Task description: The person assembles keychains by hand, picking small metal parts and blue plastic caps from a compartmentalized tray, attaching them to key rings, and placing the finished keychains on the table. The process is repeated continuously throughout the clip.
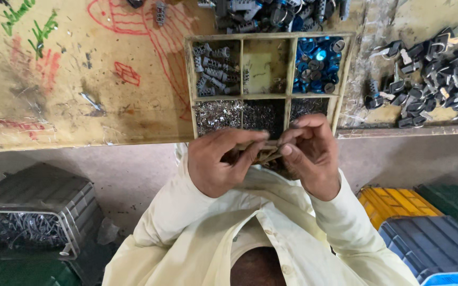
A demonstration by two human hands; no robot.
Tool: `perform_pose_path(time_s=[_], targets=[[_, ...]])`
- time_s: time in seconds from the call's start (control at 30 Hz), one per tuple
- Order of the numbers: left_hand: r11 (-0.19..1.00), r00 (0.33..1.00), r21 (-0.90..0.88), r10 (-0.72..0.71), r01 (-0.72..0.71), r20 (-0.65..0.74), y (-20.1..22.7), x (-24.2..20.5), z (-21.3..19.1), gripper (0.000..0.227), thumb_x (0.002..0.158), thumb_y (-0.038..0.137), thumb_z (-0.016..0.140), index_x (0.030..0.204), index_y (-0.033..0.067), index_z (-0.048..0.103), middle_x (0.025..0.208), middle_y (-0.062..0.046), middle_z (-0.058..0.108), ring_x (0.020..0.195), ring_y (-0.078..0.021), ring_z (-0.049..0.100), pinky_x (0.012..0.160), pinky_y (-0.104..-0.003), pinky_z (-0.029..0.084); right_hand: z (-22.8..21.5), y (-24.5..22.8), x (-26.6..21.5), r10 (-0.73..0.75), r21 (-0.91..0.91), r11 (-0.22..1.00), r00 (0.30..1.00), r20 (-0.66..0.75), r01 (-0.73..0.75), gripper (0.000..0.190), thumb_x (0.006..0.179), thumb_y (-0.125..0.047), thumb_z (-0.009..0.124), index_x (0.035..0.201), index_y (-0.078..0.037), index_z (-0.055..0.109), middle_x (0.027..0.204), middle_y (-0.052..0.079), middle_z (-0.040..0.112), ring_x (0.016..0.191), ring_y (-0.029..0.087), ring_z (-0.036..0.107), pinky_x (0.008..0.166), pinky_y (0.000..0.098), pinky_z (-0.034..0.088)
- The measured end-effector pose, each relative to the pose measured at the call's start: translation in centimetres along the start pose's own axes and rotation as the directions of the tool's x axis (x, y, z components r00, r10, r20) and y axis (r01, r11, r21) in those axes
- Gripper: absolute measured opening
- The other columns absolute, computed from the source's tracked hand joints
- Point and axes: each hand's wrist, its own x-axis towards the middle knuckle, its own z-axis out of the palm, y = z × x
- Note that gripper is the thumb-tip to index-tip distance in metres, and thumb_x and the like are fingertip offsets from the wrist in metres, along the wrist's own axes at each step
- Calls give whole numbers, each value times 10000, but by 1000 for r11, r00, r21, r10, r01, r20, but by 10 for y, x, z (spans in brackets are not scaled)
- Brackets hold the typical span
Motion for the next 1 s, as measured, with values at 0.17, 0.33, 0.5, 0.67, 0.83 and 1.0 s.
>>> perform_pose_path(time_s=[0.17, 0.33, 0.5, 0.67, 0.83, 1.0], targets=[[854, 972, -473, -148, 219, 183, -5, 2, 6, 149, 1026, 51, 731, 1174, 50, 753, 1071, -63, 772, 929, -60, 716, 790, -221, 565, 3, -2, 2, 99, 293, 953, 994, -52, -80, 385, 990, 16, 694, 1291, -85, 476, 1018, 91, 657, 691, 84, 532, 521, 204, 395], [780, 928, -506, -280, 369, 246, -9, 0, 9, 180, 1001, 54, 730, 1176, 34, 765, 1023, -66, 751, 834, -58, 642, 704, -208, 496, 5, -3, 5, 120, 317, 943, 992, -25, -106, 353, 999, 12, 691, 1280, -73, 495, 1017, 77, 677, 659, 69, 518, 517, 207, 371], [769, 909, -484, -339, 416, 242, -5, 3, 9, 235, 971, 64, 736, 1206, 67, 739, 1012, -48, 787, 901, -60, 714, 791, -205, 578, 4, -1, 3, 169, 297, 944, 984, -54, -146, 304, 1015, 16, 686, 1248, -57, 506, 1033, 56, 676, 740, 68, 541, 589, 207, 385], [909, 975, -362, -162, 208, 154, -2, 7, 3, 169, 989, 37, 753, 1155, 66, 761, 1049, -76, 788, 921, -98, 756, 804, -220, 594, 5, -1, 4, 169, 255, 954, 985, -20, -158, 244, 1022, -10, 685, 1200, -47, 521, 996, 68, 689, 675, 43, 530, 548, 179, 370], [939, 972, -275, -168, 209, 165, -3, 3, 1, 176, 957, 39, 767, 1129, 74, 770, 990, -71, 784, 829, -95, 751, 711, -209, 576, 5, -5, 3, 37, -39, 999, 999, -24, -38, 270, 1017, -37, 713, 1173, -77, 496, 1066, 31, 658, 851, 55, 567, 670, 201, 419], [795, 918, -462, -313, 394, 245, -9, 1, 6, 165, 967, 38, 772, 1130, 65, 780, 964, -80, 800, 834, -82, 715, 721, -208, 568, 2, -8, 5, 204, 140, 968, 978, 39, -207, 205, 1021, -72, 708, 1131, -76, 534, 979, 25, 666, 765, 46, 528, 643, 196, 386]])
